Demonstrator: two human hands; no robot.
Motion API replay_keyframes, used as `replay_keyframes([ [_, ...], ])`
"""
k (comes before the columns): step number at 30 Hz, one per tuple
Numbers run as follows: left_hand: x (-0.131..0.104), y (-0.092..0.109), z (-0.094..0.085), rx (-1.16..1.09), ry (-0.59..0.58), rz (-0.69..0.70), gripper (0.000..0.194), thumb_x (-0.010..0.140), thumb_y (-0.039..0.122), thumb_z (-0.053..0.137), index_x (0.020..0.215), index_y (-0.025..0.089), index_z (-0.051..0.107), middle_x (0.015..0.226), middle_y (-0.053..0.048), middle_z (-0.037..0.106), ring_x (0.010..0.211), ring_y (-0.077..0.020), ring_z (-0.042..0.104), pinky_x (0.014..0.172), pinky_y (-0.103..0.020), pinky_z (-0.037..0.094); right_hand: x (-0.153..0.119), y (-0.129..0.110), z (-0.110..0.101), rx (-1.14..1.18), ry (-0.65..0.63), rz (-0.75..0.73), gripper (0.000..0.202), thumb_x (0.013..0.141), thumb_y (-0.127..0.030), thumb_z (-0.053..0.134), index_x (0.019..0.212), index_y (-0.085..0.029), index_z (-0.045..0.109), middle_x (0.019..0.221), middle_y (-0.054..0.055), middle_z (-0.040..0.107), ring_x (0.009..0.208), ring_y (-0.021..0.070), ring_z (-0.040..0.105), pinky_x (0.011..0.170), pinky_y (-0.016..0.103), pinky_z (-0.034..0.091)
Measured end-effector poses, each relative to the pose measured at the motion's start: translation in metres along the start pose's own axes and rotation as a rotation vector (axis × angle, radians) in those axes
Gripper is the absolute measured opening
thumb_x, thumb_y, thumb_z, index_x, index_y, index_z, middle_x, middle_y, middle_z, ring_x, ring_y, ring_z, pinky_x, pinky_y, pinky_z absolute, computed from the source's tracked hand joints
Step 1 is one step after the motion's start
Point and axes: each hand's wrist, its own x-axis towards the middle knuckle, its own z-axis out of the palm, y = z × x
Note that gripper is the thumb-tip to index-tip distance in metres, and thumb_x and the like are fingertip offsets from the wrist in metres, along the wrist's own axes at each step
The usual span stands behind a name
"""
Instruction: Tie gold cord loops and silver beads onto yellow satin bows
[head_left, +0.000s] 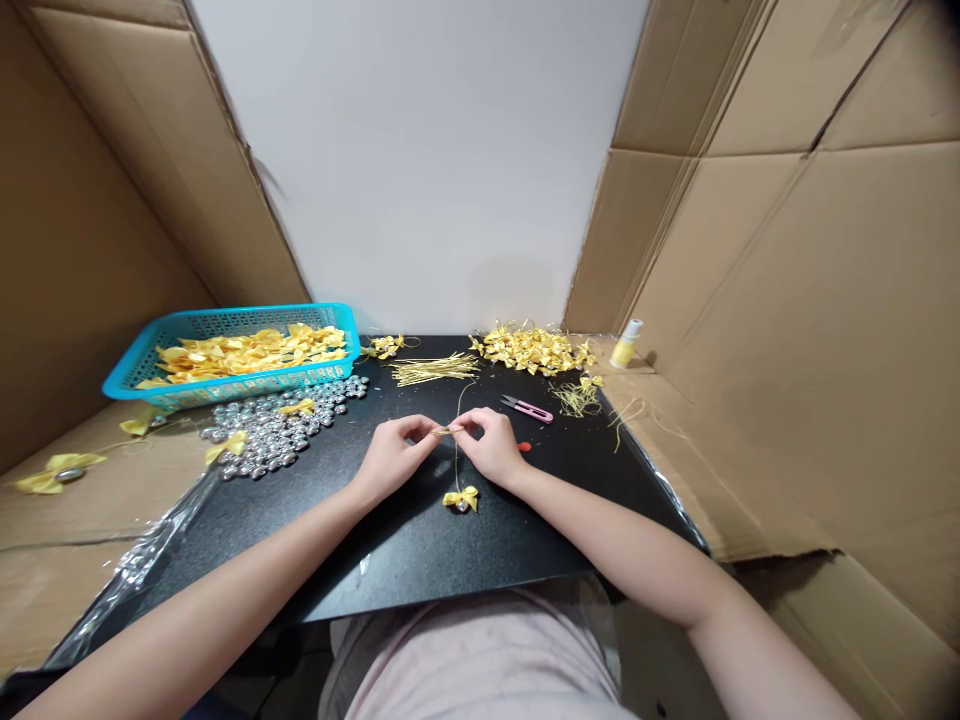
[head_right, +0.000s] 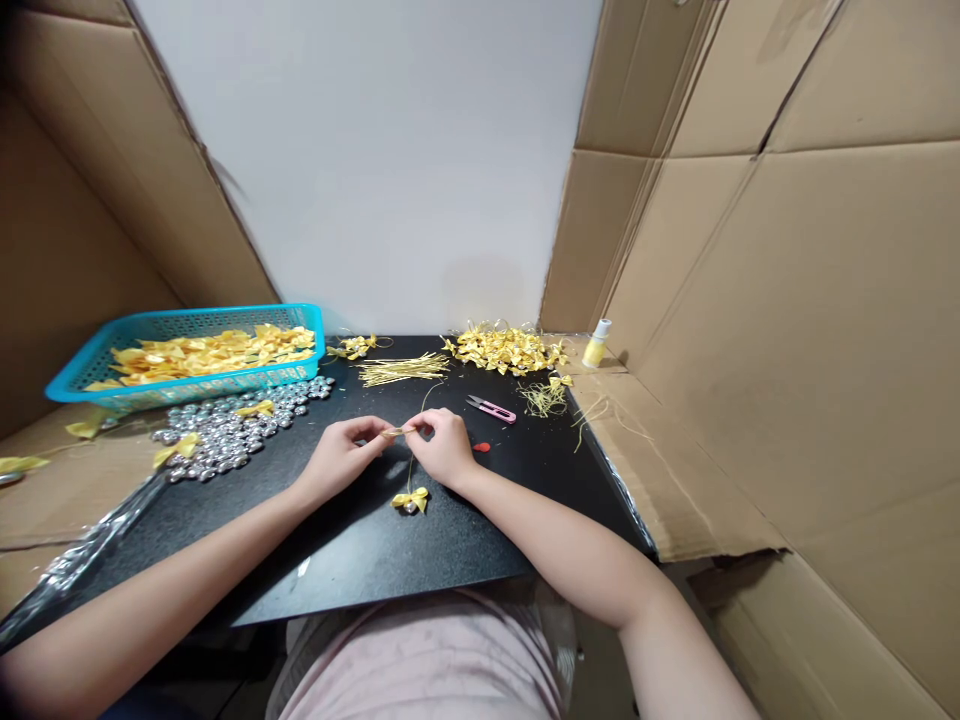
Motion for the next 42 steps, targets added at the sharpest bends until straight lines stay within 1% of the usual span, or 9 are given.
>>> replay_keyframes([
  [5, 0.0006, 0.0009, 0.0001, -0.082, -0.028, -0.038, 0.039, 0.075, 0.051, 0.060, 0.071, 0.014, 0.070, 0.063, -0.004, 0.066, 0.058, -0.0154, 0.056, 0.056, -0.025, 0.043, 0.0005, -0.0011, -0.0006, -0.008, -0.008, -0.004, 0.010, 0.076, -0.015, 0.065, 0.070, -0.020, 0.071, 0.070, 0.002, 0.070, 0.069, 0.0161, 0.059, 0.069, 0.028, 0.046],
  [8, 0.0018, -0.0009, 0.0007, -0.105, -0.034, -0.040, 0.038, 0.075, 0.051, 0.061, 0.072, 0.014, 0.070, 0.064, -0.004, 0.067, 0.058, -0.0156, 0.057, 0.057, -0.025, 0.044, 0.0008, -0.0025, -0.0013, -0.019, -0.017, -0.003, 0.012, 0.076, -0.014, 0.064, 0.068, -0.020, 0.070, 0.068, 0.002, 0.069, 0.069, 0.0159, 0.058, 0.068, 0.028, 0.046],
  [12, 0.0023, -0.0045, 0.0011, -0.059, -0.014, -0.015, 0.036, 0.075, 0.048, 0.061, 0.076, 0.014, 0.071, 0.068, -0.005, 0.069, 0.062, -0.0167, 0.059, 0.058, -0.025, 0.044, 0.0009, -0.0003, -0.0005, -0.036, -0.026, -0.008, 0.010, 0.077, -0.015, 0.065, 0.070, -0.020, 0.070, 0.069, 0.002, 0.069, 0.070, 0.0160, 0.058, 0.068, 0.028, 0.045],
  [16, 0.0010, -0.0039, 0.0003, 0.008, 0.008, 0.024, 0.035, 0.077, 0.047, 0.060, 0.077, 0.014, 0.072, 0.070, -0.005, 0.070, 0.064, -0.0171, 0.059, 0.059, -0.026, 0.043, 0.0010, 0.0038, 0.0011, -0.057, -0.028, -0.008, 0.009, 0.077, -0.016, 0.065, 0.072, -0.020, 0.071, 0.071, 0.002, 0.070, 0.071, 0.0164, 0.058, 0.071, 0.029, 0.045],
  [24, -0.0012, 0.0038, -0.0015, 0.054, 0.038, 0.072, 0.034, 0.079, 0.047, 0.060, 0.075, 0.015, 0.071, 0.064, -0.002, 0.067, 0.058, -0.0139, 0.053, 0.055, -0.024, 0.041, 0.0013, 0.0019, -0.0003, -0.076, -0.012, 0.000, 0.008, 0.077, -0.017, 0.066, 0.072, -0.020, 0.071, 0.072, 0.002, 0.070, 0.072, 0.0167, 0.059, 0.072, 0.029, 0.045],
  [29, -0.0017, 0.0038, -0.0018, 0.079, 0.046, 0.078, 0.033, 0.080, 0.046, 0.059, 0.074, 0.016, 0.071, 0.062, -0.001, 0.066, 0.057, -0.0139, 0.053, 0.055, -0.024, 0.041, 0.0009, 0.0050, 0.0006, -0.069, 0.002, -0.012, 0.008, 0.077, -0.019, 0.066, 0.072, -0.020, 0.070, 0.072, 0.002, 0.070, 0.072, 0.0168, 0.060, 0.072, 0.029, 0.045],
  [42, -0.0016, 0.0039, -0.0017, 0.112, 0.047, 0.082, 0.032, 0.080, 0.045, 0.059, 0.072, 0.016, 0.069, 0.062, -0.001, 0.064, 0.058, -0.0141, 0.054, 0.056, -0.023, 0.041, -0.0001, -0.0008, -0.0008, -0.106, -0.042, -0.011, 0.011, 0.080, -0.016, 0.063, 0.071, -0.020, 0.068, 0.074, 0.002, 0.070, 0.078, 0.0175, 0.060, 0.075, 0.031, 0.042],
])
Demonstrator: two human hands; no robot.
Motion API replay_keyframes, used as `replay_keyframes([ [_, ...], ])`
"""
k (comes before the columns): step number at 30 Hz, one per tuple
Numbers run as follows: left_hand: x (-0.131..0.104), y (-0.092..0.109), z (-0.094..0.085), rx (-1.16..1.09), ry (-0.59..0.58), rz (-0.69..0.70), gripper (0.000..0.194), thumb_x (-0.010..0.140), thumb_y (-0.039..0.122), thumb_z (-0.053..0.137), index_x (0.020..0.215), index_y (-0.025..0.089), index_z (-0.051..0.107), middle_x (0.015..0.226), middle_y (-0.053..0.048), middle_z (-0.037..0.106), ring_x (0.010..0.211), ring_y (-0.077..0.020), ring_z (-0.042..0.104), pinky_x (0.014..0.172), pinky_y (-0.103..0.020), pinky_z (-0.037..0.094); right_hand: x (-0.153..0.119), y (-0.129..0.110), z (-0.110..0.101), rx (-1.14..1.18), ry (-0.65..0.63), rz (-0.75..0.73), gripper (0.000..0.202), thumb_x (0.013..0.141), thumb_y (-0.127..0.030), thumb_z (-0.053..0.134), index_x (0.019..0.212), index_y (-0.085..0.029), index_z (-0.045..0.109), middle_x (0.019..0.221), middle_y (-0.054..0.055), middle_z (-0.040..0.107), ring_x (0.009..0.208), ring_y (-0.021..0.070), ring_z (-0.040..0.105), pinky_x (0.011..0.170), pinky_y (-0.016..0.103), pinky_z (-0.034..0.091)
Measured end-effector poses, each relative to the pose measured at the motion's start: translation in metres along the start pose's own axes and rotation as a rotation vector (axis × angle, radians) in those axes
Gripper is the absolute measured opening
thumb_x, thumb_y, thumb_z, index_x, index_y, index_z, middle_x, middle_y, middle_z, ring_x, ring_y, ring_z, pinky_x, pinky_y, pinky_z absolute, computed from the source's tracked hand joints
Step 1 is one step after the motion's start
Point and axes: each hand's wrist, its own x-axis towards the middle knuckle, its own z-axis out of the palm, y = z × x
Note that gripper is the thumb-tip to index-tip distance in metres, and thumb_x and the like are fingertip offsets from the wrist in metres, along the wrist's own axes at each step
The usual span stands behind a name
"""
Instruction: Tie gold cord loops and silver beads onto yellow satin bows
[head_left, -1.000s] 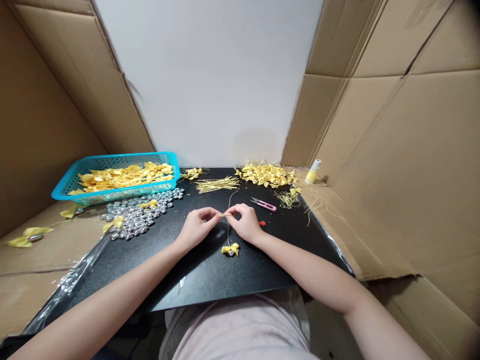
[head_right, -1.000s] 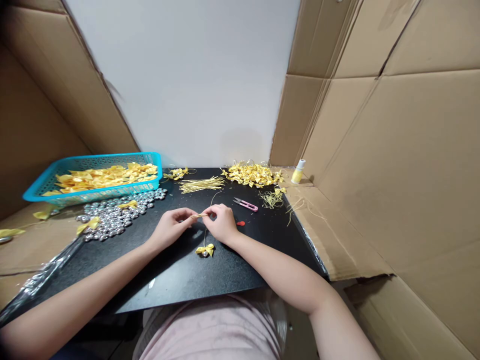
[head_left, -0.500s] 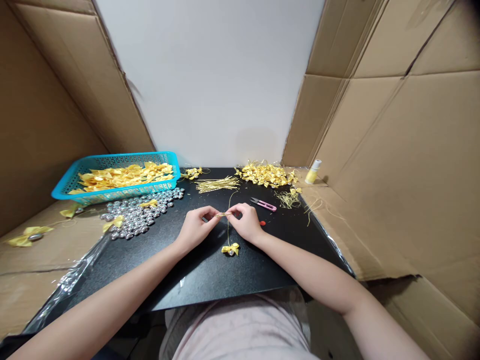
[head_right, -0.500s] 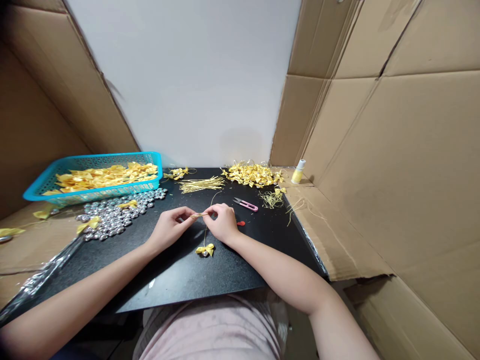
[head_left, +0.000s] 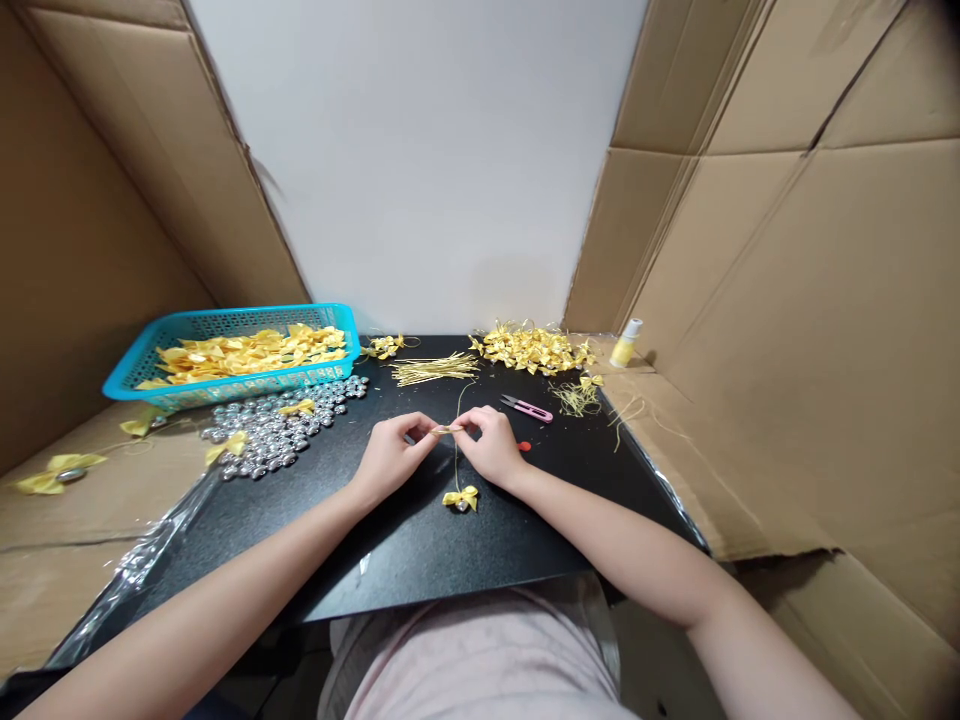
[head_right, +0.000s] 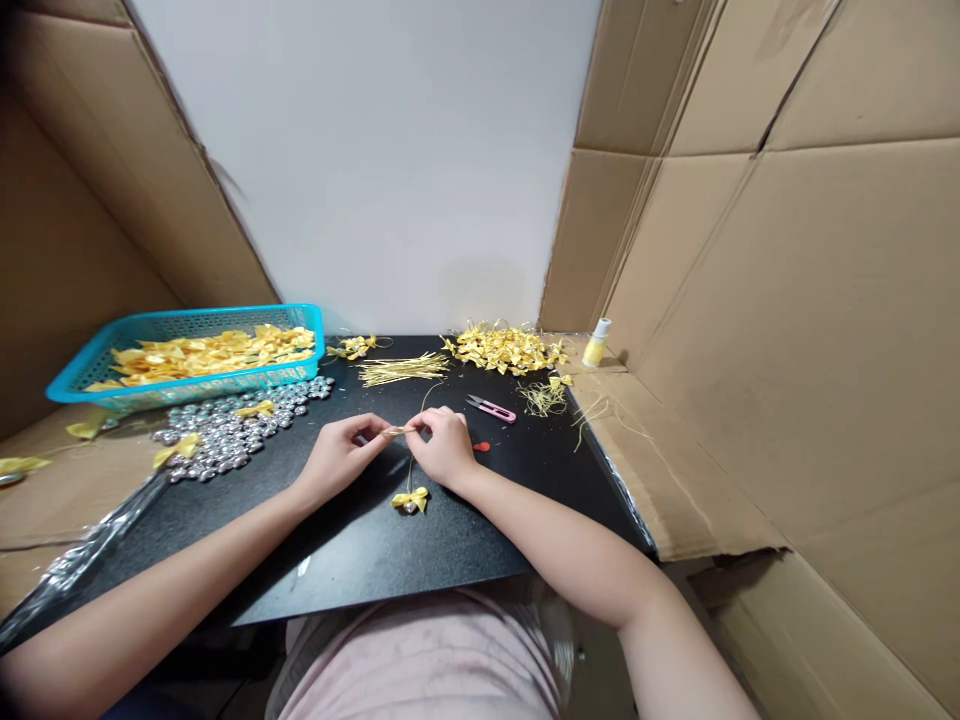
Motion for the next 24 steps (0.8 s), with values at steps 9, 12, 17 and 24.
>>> replay_keyframes([
  [9, 0.0004, -0.0006, 0.0004, -0.008, 0.002, 0.008, 0.032, 0.079, 0.046, 0.059, 0.072, 0.016, 0.068, 0.062, -0.001, 0.065, 0.057, -0.0137, 0.052, 0.054, -0.023, 0.041, 0.0000, 0.0011, -0.0004, -0.012, -0.014, -0.011, 0.012, 0.081, -0.015, 0.061, 0.072, -0.021, 0.067, 0.075, 0.001, 0.070, 0.078, 0.0174, 0.059, 0.078, 0.032, 0.042],
  [12, 0.0005, 0.0001, 0.0007, -0.001, 0.001, 0.008, 0.032, 0.079, 0.045, 0.059, 0.071, 0.016, 0.068, 0.062, -0.001, 0.065, 0.057, -0.0136, 0.053, 0.054, -0.023, 0.041, 0.0000, 0.0001, -0.0009, -0.031, -0.023, -0.010, 0.013, 0.082, -0.015, 0.060, 0.073, -0.020, 0.067, 0.076, 0.002, 0.071, 0.078, 0.0175, 0.059, 0.078, 0.032, 0.041],
  [17, -0.0005, 0.0005, 0.0011, -0.001, 0.015, 0.012, 0.032, 0.079, 0.046, 0.058, 0.072, 0.017, 0.068, 0.061, -0.001, 0.064, 0.056, -0.0133, 0.052, 0.053, -0.023, 0.040, -0.0012, -0.0020, -0.0013, -0.071, -0.020, -0.018, 0.012, 0.083, -0.017, 0.061, 0.074, -0.021, 0.067, 0.078, 0.001, 0.071, 0.080, 0.0174, 0.059, 0.079, 0.033, 0.039],
  [24, 0.0000, -0.0014, 0.0002, -0.020, 0.014, 0.013, 0.032, 0.079, 0.046, 0.059, 0.073, 0.016, 0.069, 0.062, -0.001, 0.064, 0.056, -0.0132, 0.052, 0.054, -0.023, 0.041, -0.0010, -0.0018, -0.0023, -0.059, 0.019, -0.024, 0.010, 0.082, -0.024, 0.066, 0.072, -0.021, 0.067, 0.076, 0.001, 0.070, 0.079, 0.0177, 0.060, 0.078, 0.033, 0.038],
])
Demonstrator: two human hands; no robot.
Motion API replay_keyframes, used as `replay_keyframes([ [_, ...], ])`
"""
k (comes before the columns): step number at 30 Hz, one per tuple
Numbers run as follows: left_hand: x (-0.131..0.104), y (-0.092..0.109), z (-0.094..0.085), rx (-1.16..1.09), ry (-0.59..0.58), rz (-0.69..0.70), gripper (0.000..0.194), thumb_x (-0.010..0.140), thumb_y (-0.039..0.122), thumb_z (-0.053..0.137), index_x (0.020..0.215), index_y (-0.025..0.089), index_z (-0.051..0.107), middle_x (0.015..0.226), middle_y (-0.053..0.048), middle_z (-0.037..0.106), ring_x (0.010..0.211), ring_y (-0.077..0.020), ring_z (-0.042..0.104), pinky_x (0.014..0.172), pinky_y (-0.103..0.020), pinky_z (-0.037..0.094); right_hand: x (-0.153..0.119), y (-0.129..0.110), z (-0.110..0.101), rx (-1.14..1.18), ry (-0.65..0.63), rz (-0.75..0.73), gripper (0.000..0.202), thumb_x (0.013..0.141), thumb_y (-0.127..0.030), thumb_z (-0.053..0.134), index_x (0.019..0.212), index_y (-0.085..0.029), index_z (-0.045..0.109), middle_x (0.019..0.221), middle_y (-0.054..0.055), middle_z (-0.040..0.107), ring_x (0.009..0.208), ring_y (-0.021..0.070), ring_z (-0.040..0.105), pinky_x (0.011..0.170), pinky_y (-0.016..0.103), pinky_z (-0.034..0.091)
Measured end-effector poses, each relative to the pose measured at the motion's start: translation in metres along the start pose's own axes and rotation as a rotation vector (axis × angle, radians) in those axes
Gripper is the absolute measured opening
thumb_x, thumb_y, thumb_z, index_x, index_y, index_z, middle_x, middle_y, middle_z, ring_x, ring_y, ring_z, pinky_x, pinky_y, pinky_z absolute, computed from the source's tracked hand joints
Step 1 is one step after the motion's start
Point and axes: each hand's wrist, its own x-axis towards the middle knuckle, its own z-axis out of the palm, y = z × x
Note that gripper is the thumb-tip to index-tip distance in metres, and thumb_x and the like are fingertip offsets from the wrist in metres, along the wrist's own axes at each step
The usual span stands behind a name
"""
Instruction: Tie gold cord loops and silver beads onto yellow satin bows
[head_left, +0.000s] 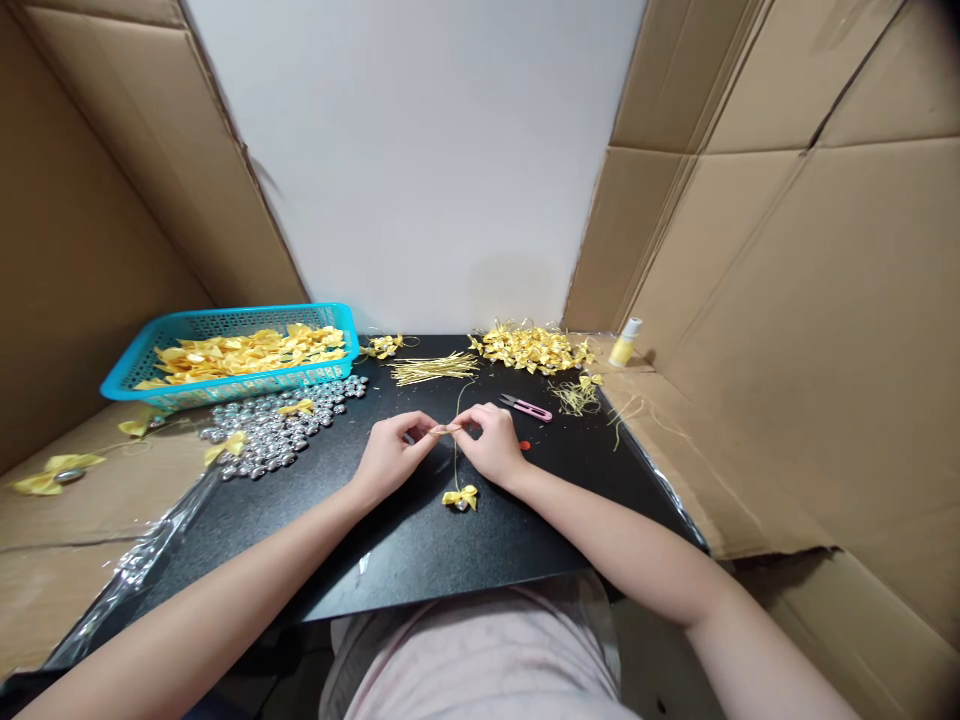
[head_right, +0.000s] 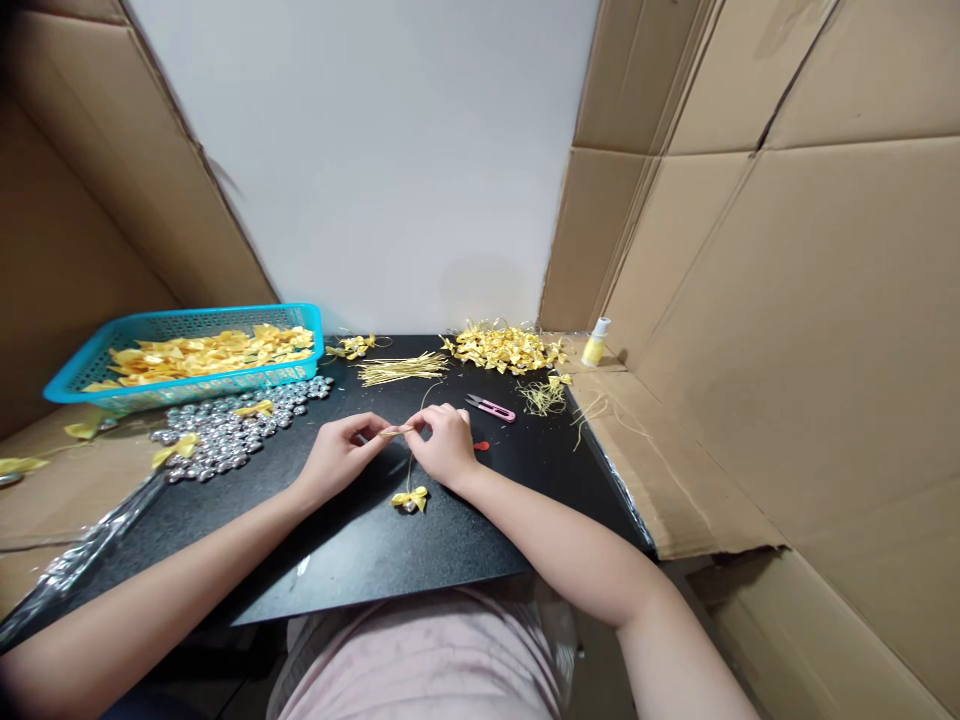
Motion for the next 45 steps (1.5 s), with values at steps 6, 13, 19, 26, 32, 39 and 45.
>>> replay_keyframes([
  [6, 0.000, 0.005, 0.000, -0.001, 0.007, 0.001, 0.032, 0.077, 0.047, 0.059, 0.071, 0.017, 0.068, 0.061, -0.001, 0.064, 0.055, -0.0133, 0.052, 0.054, -0.023, 0.041, 0.000, 0.002, 0.000, -0.028, -0.032, -0.011, 0.010, 0.085, -0.021, 0.063, 0.076, -0.021, 0.067, 0.079, 0.001, 0.070, 0.081, 0.0174, 0.059, 0.081, 0.033, 0.036],
  [13, 0.000, 0.004, 0.001, 0.013, 0.010, -0.002, 0.032, 0.077, 0.047, 0.059, 0.069, 0.017, 0.067, 0.061, -0.001, 0.065, 0.055, -0.0139, 0.053, 0.055, -0.024, 0.041, 0.000, 0.002, 0.002, -0.057, -0.058, -0.007, 0.013, 0.088, -0.020, 0.059, 0.078, -0.021, 0.065, 0.083, 0.001, 0.070, 0.083, 0.0175, 0.059, 0.080, 0.034, 0.034],
  [19, 0.000, -0.001, 0.002, 0.027, -0.003, -0.001, 0.032, 0.080, 0.046, 0.058, 0.073, 0.017, 0.068, 0.064, -0.001, 0.066, 0.057, -0.0140, 0.053, 0.056, -0.024, 0.042, 0.000, 0.000, 0.000, -0.087, -0.068, -0.021, 0.012, 0.089, -0.021, 0.058, 0.079, -0.020, 0.064, 0.083, 0.001, 0.069, 0.084, 0.0176, 0.058, 0.080, 0.033, 0.032],
  [26, 0.000, -0.001, 0.002, 0.019, 0.001, 0.006, 0.030, 0.080, 0.044, 0.058, 0.077, 0.017, 0.070, 0.064, -0.001, 0.065, 0.057, -0.0140, 0.053, 0.055, -0.024, 0.042, 0.000, -0.001, 0.000, -0.080, -0.064, -0.042, 0.013, 0.090, -0.022, 0.058, 0.078, -0.020, 0.064, 0.082, 0.001, 0.069, 0.083, 0.0172, 0.058, 0.081, 0.034, 0.032],
  [32, -0.001, 0.000, 0.002, 0.003, 0.033, 0.029, 0.031, 0.081, 0.045, 0.059, 0.075, 0.016, 0.068, 0.062, 0.000, 0.062, 0.054, -0.0124, 0.050, 0.053, -0.022, 0.040, 0.000, 0.002, 0.002, 0.040, 0.003, -0.003, 0.011, 0.084, -0.021, 0.063, 0.074, -0.020, 0.066, 0.075, 0.001, 0.068, 0.077, 0.0166, 0.058, 0.076, 0.032, 0.037],
  [39, 0.000, -0.004, 0.002, -0.005, 0.020, 0.041, 0.030, 0.081, 0.045, 0.061, 0.075, 0.016, 0.068, 0.060, 0.000, 0.061, 0.054, -0.0119, 0.050, 0.052, -0.022, 0.040, 0.000, 0.000, 0.001, 0.052, 0.040, -0.033, 0.011, 0.081, -0.018, 0.063, 0.071, -0.020, 0.066, 0.070, 0.000, 0.068, 0.074, 0.0169, 0.058, 0.074, 0.032, 0.039],
  [45, 0.000, -0.002, 0.001, 0.007, 0.016, 0.032, 0.031, 0.081, 0.045, 0.061, 0.075, 0.016, 0.069, 0.060, 0.000, 0.061, 0.054, -0.0121, 0.050, 0.053, -0.023, 0.040, -0.001, 0.000, 0.002, 0.048, 0.044, -0.035, 0.010, 0.080, -0.019, 0.064, 0.070, -0.020, 0.066, 0.071, 0.000, 0.068, 0.073, 0.0168, 0.058, 0.074, 0.032, 0.039],
])
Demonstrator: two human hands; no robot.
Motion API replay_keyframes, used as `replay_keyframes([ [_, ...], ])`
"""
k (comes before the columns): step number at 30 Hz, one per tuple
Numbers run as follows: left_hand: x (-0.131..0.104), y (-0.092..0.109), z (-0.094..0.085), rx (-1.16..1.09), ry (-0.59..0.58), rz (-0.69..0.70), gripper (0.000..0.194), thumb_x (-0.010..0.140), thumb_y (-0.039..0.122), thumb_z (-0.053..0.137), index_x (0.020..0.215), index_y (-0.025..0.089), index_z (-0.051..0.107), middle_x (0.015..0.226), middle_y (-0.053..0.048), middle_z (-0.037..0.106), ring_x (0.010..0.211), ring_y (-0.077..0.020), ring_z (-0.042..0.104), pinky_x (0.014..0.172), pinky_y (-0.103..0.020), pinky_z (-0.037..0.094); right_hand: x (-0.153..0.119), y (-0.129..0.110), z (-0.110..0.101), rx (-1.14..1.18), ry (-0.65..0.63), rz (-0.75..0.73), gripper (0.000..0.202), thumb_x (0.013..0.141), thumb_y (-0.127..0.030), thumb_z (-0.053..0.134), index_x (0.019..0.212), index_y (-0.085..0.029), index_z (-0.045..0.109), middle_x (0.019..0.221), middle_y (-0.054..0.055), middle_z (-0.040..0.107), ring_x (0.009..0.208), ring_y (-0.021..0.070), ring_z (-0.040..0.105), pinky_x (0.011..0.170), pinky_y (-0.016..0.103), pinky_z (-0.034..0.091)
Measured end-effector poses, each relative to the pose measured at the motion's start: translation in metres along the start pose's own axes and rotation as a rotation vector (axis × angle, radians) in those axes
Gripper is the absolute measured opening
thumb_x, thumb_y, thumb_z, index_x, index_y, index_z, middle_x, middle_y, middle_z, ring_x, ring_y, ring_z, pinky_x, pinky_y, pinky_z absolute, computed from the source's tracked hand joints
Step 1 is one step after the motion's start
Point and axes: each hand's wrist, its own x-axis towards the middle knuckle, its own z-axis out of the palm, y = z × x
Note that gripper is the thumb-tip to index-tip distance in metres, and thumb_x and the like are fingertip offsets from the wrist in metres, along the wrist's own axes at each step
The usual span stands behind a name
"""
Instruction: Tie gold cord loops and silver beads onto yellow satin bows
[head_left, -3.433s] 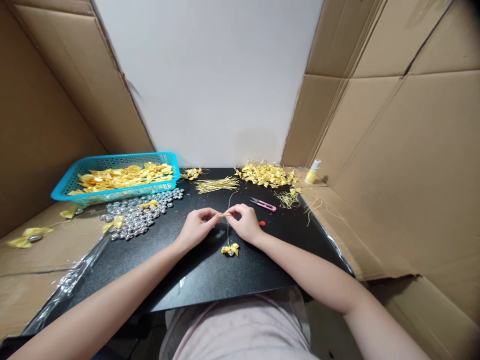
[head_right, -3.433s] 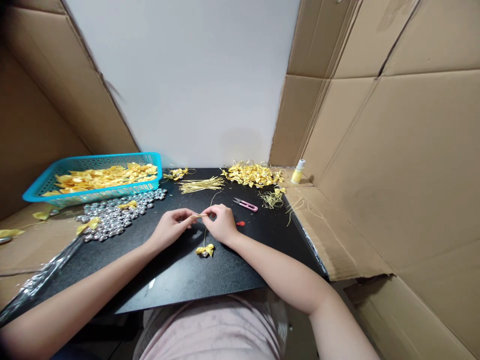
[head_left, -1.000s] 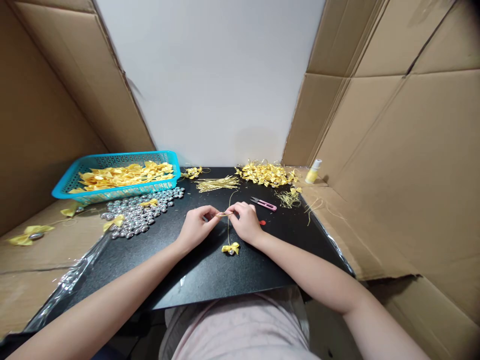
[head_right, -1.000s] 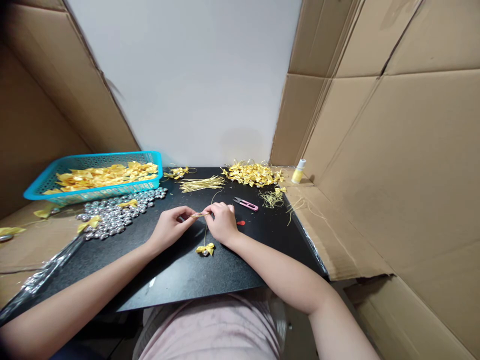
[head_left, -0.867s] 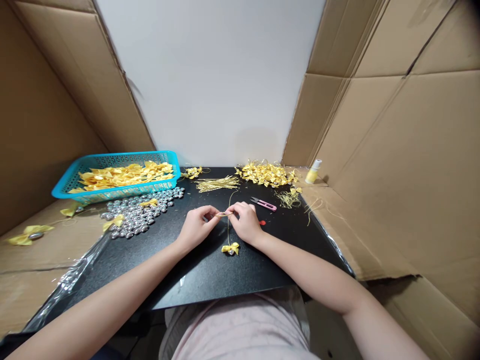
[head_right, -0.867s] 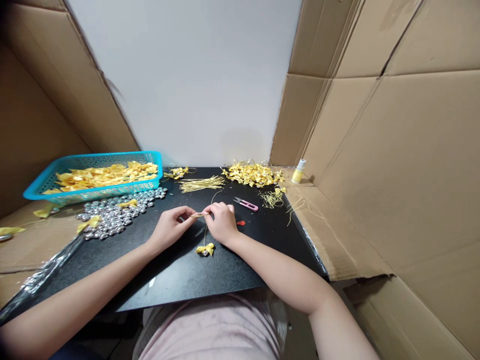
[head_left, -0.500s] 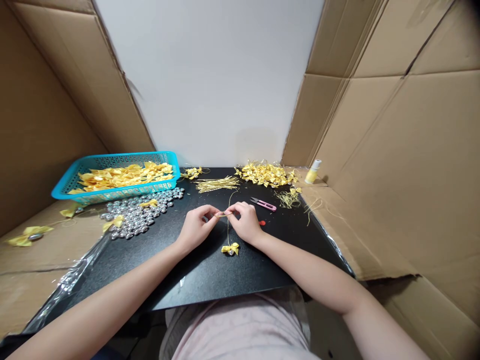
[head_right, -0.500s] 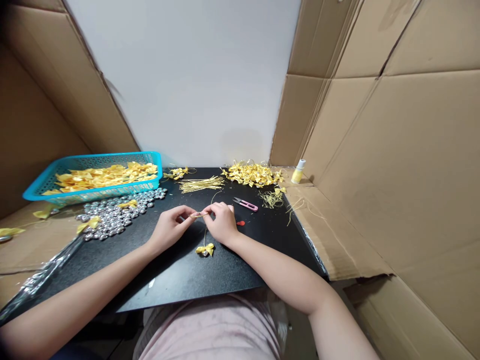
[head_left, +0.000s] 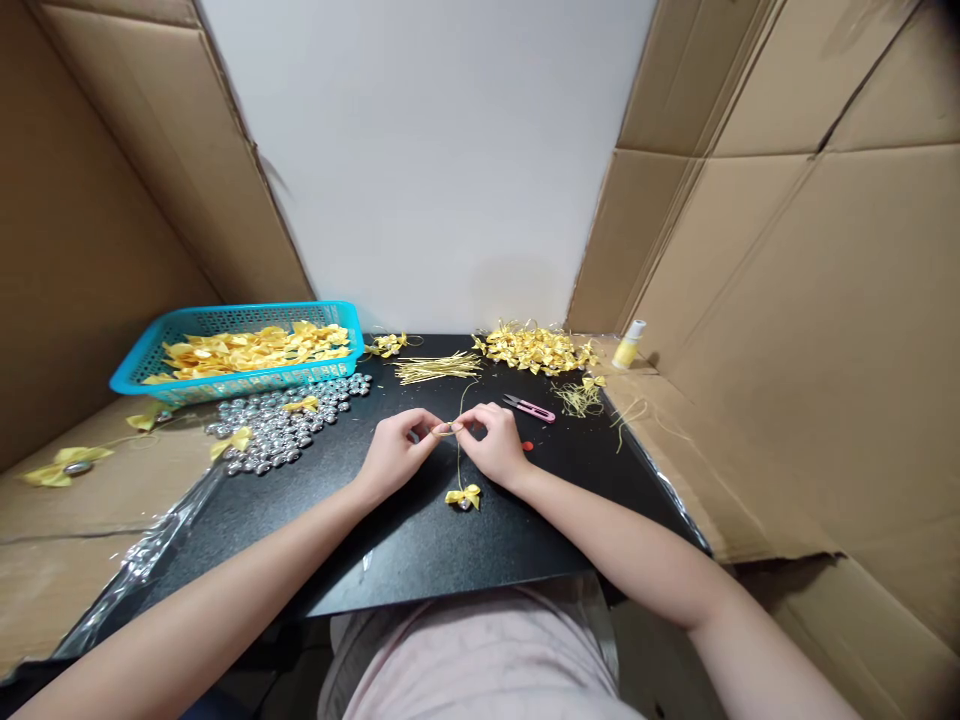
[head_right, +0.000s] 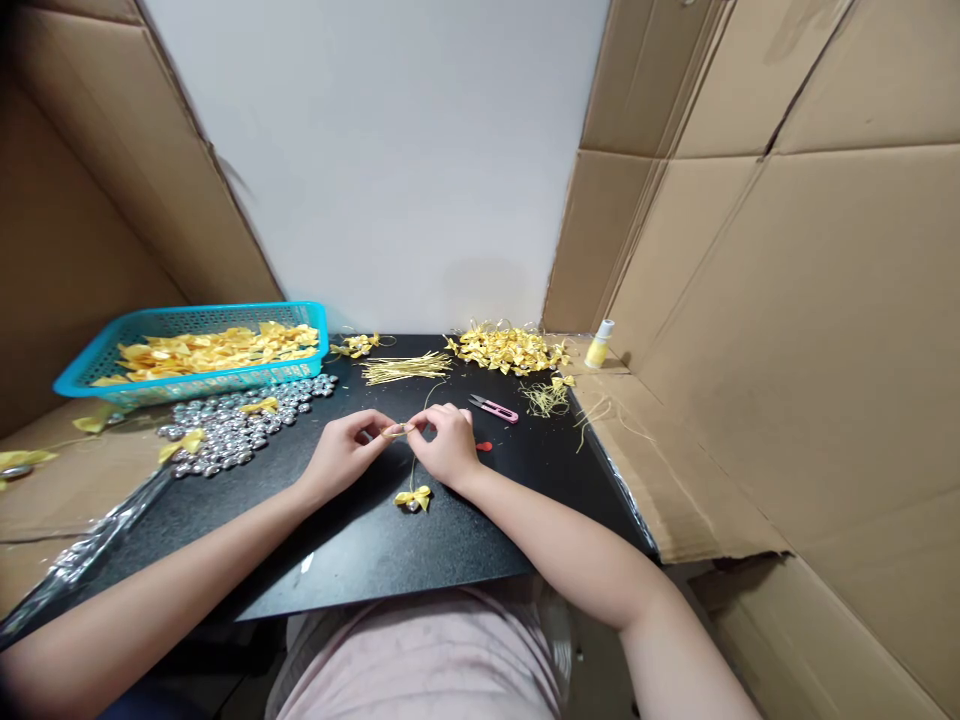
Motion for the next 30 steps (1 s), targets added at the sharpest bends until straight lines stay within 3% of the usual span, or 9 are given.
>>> replay_keyframes([
  [7, -0.0008, 0.0006, -0.0006, 0.020, -0.008, 0.017, 0.032, 0.083, 0.046, 0.059, 0.076, 0.017, 0.068, 0.063, 0.000, 0.062, 0.056, -0.0133, 0.050, 0.055, -0.025, 0.040, 0.0014, -0.0004, -0.0017, -0.027, -0.022, 0.002, 0.013, 0.083, -0.019, 0.062, 0.071, -0.020, 0.067, 0.071, 0.001, 0.067, 0.075, 0.0167, 0.058, 0.075, 0.032, 0.037],
  [15, 0.0018, 0.0054, -0.0028, 0.127, 0.047, 0.202, 0.022, 0.085, 0.040, 0.057, 0.077, 0.021, 0.065, 0.086, -0.004, 0.071, 0.085, -0.0209, 0.059, 0.083, -0.036, 0.042, 0.0007, 0.0032, 0.0001, -0.053, -0.021, -0.007, 0.015, 0.087, -0.022, 0.060, 0.074, -0.019, 0.066, 0.073, 0.000, 0.066, 0.076, 0.0161, 0.058, 0.077, 0.032, 0.034],
  [21, 0.0026, 0.0043, -0.0015, 0.179, 0.043, 0.202, 0.020, 0.086, 0.035, 0.054, 0.076, 0.021, 0.065, 0.092, -0.005, 0.069, 0.091, -0.0226, 0.058, 0.085, -0.039, 0.041, 0.0012, 0.0032, -0.0001, -0.060, -0.022, -0.014, 0.015, 0.087, -0.021, 0.060, 0.074, -0.020, 0.066, 0.073, 0.000, 0.066, 0.076, 0.0161, 0.057, 0.077, 0.032, 0.034],
  [30, 0.0025, 0.0012, -0.0014, 0.131, 0.056, 0.168, 0.024, 0.085, 0.041, 0.057, 0.074, 0.021, 0.065, 0.091, -0.005, 0.067, 0.091, -0.0230, 0.057, 0.084, -0.039, 0.041, 0.0009, 0.0016, -0.0011, -0.056, -0.003, -0.034, 0.013, 0.085, -0.020, 0.060, 0.073, -0.019, 0.065, 0.071, -0.001, 0.066, 0.075, 0.0159, 0.057, 0.077, 0.032, 0.034],
])
